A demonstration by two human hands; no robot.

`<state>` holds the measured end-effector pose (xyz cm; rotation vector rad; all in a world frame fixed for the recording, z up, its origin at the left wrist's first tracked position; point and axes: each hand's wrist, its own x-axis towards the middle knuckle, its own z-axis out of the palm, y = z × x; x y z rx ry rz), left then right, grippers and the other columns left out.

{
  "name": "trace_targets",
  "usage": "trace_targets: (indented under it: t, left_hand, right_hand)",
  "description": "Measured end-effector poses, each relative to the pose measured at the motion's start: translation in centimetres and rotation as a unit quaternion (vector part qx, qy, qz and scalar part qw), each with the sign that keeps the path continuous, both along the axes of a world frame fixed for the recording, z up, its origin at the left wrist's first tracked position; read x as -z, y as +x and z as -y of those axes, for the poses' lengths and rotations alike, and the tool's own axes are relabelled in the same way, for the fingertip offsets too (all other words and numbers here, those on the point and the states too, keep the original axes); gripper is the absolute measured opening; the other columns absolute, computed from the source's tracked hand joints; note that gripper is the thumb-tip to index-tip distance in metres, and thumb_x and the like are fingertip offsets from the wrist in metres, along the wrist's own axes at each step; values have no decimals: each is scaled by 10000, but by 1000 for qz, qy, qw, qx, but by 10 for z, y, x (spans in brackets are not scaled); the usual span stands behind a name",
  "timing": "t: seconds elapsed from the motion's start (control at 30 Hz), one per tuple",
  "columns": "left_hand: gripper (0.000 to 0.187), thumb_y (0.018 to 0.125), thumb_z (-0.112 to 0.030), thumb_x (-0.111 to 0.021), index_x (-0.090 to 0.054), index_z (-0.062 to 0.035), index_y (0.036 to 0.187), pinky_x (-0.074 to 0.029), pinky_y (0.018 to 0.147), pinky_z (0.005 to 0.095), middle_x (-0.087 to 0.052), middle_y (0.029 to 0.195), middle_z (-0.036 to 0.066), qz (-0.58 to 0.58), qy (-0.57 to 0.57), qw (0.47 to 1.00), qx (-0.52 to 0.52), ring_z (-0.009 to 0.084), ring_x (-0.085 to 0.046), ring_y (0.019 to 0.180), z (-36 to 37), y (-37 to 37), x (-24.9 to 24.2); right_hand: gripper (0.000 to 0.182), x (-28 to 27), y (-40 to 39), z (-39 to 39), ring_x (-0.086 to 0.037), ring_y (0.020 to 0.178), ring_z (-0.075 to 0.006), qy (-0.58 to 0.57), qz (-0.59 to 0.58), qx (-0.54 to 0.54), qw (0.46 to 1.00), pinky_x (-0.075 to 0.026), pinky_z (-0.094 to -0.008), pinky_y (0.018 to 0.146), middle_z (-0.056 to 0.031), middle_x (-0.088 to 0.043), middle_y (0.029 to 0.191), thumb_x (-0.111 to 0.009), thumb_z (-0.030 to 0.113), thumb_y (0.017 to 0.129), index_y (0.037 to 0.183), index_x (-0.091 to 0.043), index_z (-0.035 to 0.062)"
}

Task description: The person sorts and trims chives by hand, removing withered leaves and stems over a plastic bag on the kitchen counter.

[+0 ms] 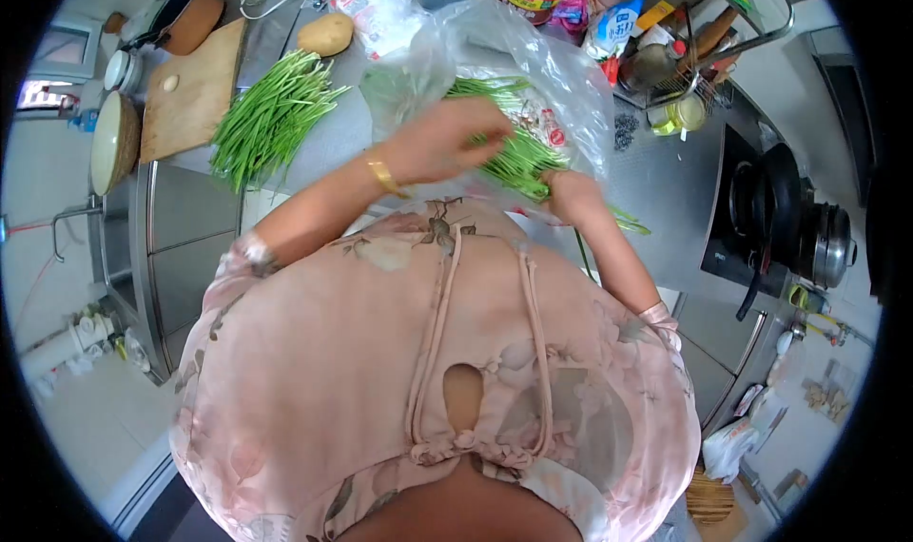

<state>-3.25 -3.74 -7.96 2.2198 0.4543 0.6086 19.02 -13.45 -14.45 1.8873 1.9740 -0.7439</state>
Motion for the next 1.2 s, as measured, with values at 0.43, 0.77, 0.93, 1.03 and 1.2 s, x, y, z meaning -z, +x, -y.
trace_targets:
  t: [0.43, 0.77, 0.93, 1.03, 1.2]
  left_hand:
    - [577, 674, -195, -610, -419, -101, 1211, -336, 868, 477, -542, 1004, 71, -198, 419, 885, -49, 271, -522, 963, 23, 66, 140]
    - [297, 641, -152, -565, -571, -57, 922, -449, 740, 412, -605, 820, 163, -350, 122, 922, -109, 311, -581, 795, -47, 68, 112]
    - [301, 665, -154, -552, -584, -69, 952, -438, 779, 414, -600, 876, 180, -338, 104, 931, -88, 347, -564, 841, -78, 68, 111]
    - [307, 693, -184, -561, -587, -66, 974, -433, 780, 395, -596, 907, 182, -338, 56, 938, -50, 350, -555, 857, -74, 70, 101]
    - [299, 734, -208, -561, -566, -24, 970, -422, 747, 346, -598, 895, 176, -274, -102, 956, 4, 278, -565, 832, -64, 65, 83]
  right_hand:
    - [331, 12, 20, 33, -580, 847, -312, -32, -40, 79, 996, -457, -402, 717, -155, -613, 876, -633, 259, 670, 953, -606, 89]
    - [339, 13, 42, 8, -574, 856, -328, 15, -88, 173, 981, -448, -392, 736, -176, -607, 894, -608, 284, 702, 958, -597, 62]
    - [363, 24, 58, -8, -598, 795, -284, 150, -256, 263, 918, -448, -346, 722, -182, -618, 871, -618, 261, 729, 974, -582, -5]
    - [326, -2, 51, -20, -577, 758, -178, 82, -393, 361, 842, -444, -293, 705, -122, -619, 825, -635, 219, 739, 962, -586, -15]
    - [255, -12, 41, -23, -543, 760, -114, 25, -488, 346, 801, -429, -253, 713, -65, -612, 826, -632, 165, 747, 947, -598, 10]
